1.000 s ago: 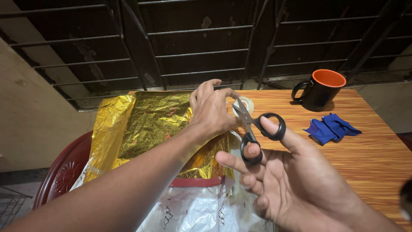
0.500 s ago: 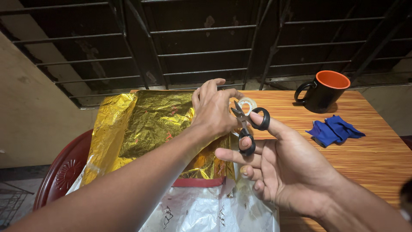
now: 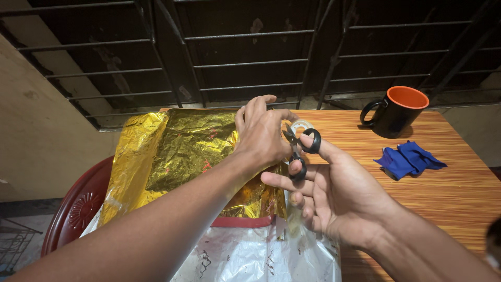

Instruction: The person wraps a rectangular object with gold foil, folds the edges, and secures them with clear tape. They use scissors to cut tape and adjust the foil to cover the object fully.

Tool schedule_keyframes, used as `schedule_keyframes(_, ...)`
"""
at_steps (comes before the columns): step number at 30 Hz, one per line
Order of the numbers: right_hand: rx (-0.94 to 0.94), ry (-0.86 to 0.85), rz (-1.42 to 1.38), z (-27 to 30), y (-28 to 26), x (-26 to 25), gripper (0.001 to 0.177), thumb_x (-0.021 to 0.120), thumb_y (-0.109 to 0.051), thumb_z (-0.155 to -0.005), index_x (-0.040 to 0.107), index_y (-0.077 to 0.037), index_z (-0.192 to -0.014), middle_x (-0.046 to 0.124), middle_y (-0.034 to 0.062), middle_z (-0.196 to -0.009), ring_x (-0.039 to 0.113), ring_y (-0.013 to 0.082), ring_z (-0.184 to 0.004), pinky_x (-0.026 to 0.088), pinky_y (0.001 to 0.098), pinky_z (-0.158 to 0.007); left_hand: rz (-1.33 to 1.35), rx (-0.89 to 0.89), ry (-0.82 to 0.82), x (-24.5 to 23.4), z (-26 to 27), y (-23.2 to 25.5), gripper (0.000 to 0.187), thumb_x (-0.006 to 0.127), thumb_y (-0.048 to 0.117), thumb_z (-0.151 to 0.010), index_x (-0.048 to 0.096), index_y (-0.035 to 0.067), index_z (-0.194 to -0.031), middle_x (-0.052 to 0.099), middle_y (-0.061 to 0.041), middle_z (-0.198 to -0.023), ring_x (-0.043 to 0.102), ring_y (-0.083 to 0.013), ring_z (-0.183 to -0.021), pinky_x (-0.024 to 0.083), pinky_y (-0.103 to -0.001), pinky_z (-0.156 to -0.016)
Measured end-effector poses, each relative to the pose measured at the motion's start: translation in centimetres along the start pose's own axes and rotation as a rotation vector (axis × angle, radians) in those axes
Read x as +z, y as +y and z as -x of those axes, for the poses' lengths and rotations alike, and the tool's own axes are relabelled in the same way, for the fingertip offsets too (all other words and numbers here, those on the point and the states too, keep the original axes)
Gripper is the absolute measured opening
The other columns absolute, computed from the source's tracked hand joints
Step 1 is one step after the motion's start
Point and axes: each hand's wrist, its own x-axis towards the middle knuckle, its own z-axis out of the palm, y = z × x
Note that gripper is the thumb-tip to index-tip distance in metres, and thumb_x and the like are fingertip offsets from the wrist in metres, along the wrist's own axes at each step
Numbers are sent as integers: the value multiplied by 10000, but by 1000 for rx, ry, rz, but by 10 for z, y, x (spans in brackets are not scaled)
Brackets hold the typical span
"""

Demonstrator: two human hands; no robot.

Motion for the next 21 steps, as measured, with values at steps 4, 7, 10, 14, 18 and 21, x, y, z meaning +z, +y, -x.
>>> schedule_keyframes(4, 9, 125, 0, 2, -1, 12, 489, 607, -616, -869, 532, -193, -634, 840, 110, -985, 560, 50, -432, 473, 200, -373, -3, 24, 42, 1, 0, 0, 503, 926, 255, -573, 800, 206, -1057, 464, -196, -1447, 294, -329, -1449, 159, -555, -1166)
schedule_keyframes(7, -3, 116, 6, 3, -1, 17, 464, 598, -592, -870, 541, -195, -637, 842, 115, -969, 558, 56, -435, 469, 203, -373, -11, 23, 39, 1, 0, 1, 501, 920, 242, -577, 800, 211, -1063, 460, -198, -1454, 292, -331, -1449, 154, -553, -1167)
schedule_keyframes(10, -14, 128, 24, 3, -1, 17, 442, 594, -570, -875, 553, -195, -644, 837, 117, -955, 555, 56, -437, 461, 202, -373, -12, 15, 22, 0, -1, 1, 496, 920, 241, -582, 800, 217, -1063, 452, -195, -1459, 282, -329, -1452, 150, -548, -1168)
schedule_keyframes(14, -29, 136, 34, 2, -1, 15, 434, 599, -560, -887, 568, -194, -654, 834, 114, -951, 560, 55, -440, 455, 201, -373, -13, 12, 26, 1, -1, 0, 483, 912, 234, -585, 801, 221, -1055, 453, -185, -1459, 278, -325, -1452, 151, -540, -1168)
schedule_keyframes(18, -45, 86, 18, 1, 0, 14, 384, 602, -495, -895, 569, -195, -659, 849, 100, -966, 578, 49, -448, 457, 194, -371, -24, 42, 36, 4, -1, -3, 453, 898, 239, -612, 804, 227, -1055, 455, -191, -1457, 287, -328, -1450, 165, -538, -1159)
schedule_keyframes(21, -50, 89, 16, 0, 1, 14, 398, 587, -508, -903, 555, -199, -654, 838, 113, -961, 564, 52, -439, 470, 205, -381, -18, 50, 66, 6, -2, -5, 412, 888, 245, -637, 810, 229, -1041, 464, -184, -1458, 292, -337, -1447, 166, -539, -1164)
